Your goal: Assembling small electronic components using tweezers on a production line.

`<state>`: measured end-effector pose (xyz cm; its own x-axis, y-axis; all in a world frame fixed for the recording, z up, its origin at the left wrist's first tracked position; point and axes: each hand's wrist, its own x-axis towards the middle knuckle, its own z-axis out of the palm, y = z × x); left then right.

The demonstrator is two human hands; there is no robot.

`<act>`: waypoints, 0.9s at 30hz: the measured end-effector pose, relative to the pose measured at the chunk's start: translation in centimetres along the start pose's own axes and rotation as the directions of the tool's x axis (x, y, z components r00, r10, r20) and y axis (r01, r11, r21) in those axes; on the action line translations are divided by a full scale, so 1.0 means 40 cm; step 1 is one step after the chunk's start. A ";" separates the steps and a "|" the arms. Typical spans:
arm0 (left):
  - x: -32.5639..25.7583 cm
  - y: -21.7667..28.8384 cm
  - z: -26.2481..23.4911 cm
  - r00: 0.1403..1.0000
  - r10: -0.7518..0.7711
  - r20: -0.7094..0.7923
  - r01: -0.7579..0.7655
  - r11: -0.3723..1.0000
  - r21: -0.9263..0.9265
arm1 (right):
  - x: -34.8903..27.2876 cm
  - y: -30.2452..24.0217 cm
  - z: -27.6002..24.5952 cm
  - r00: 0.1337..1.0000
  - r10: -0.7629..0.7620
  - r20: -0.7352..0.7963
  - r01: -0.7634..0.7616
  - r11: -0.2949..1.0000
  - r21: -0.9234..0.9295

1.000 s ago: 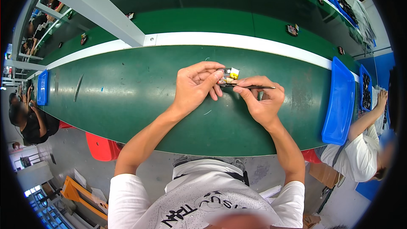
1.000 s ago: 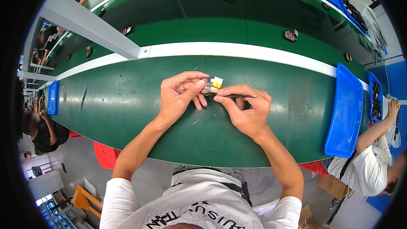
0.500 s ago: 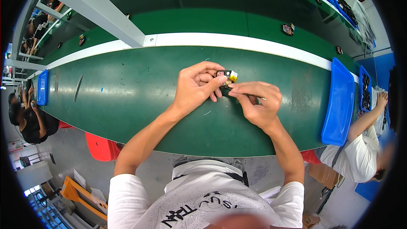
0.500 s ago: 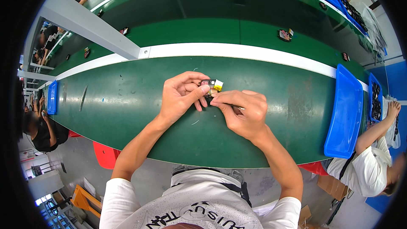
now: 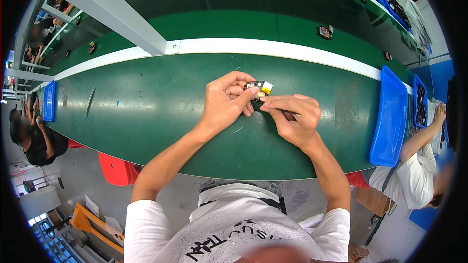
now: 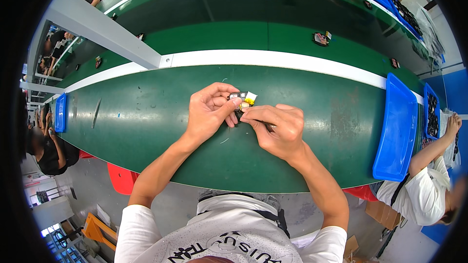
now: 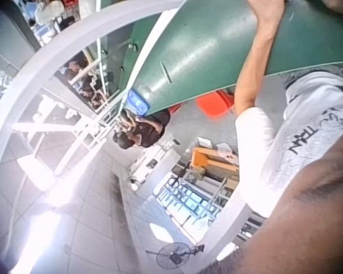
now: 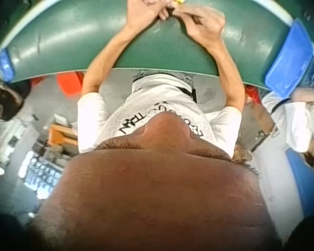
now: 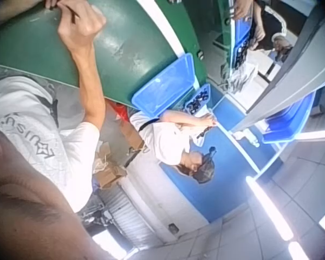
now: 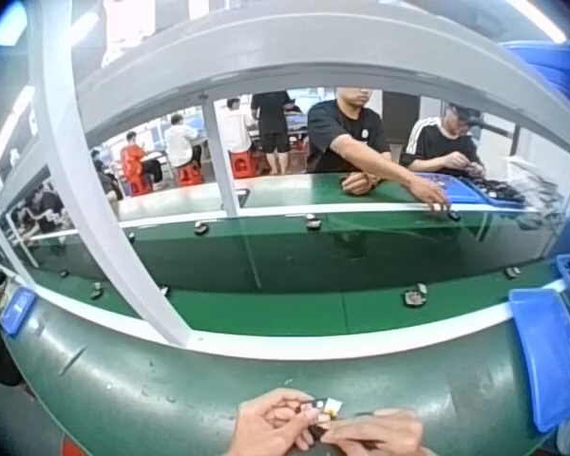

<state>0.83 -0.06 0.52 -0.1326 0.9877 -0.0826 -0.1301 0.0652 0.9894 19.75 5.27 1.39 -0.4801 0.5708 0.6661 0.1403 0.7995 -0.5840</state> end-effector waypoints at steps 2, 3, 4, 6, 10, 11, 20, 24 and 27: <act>0.000 0.001 0.001 1.000 -0.001 -0.003 0.001 1.000 -0.001 | 0.000 0.000 -0.001 1.000 0.000 -0.001 0.000 1.000 -0.003; -0.001 0.002 0.002 1.000 -0.001 -0.008 0.001 1.000 0.007 | -0.001 0.001 0.000 1.000 -0.002 -0.001 0.002 1.000 -0.003; -0.001 0.003 0.003 1.000 -0.001 -0.013 0.001 1.000 0.016 | -0.001 0.002 0.001 1.000 -0.004 -0.001 0.004 1.000 -0.003; -0.001 -0.001 0.001 1.000 0.000 -0.016 0.001 1.000 0.023 | 0.000 0.003 0.003 1.000 -0.003 -0.002 0.003 1.000 0.004; -0.001 0.004 0.005 1.000 -0.002 -0.025 0.002 1.000 0.031 | 0.000 0.003 0.005 1.000 0.000 -0.014 0.001 1.000 0.031; 0.000 0.003 0.005 1.000 -0.002 -0.024 0.002 1.000 0.031 | 0.000 0.004 0.005 1.000 0.000 -0.016 0.000 1.000 0.030; -0.002 -0.001 0.007 1.000 -0.007 -0.031 0.008 0.999 0.048 | -0.003 0.007 0.013 1.000 0.007 -0.022 -0.005 0.997 0.072; -0.001 -0.005 0.009 0.999 -0.005 -0.035 0.008 0.996 0.088 | -0.008 0.011 0.021 0.999 0.009 -0.038 -0.006 0.996 0.088; -0.003 -0.003 0.010 0.999 0.003 -0.043 0.002 0.994 0.112 | -0.012 0.019 0.024 0.999 -0.005 -0.041 0.008 0.995 0.095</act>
<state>1.26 -0.11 0.46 -0.1756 0.9808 -0.0852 -0.0197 0.0830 0.9964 19.26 5.42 0.20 -0.4447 0.5744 0.6873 0.0535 0.7830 -0.6197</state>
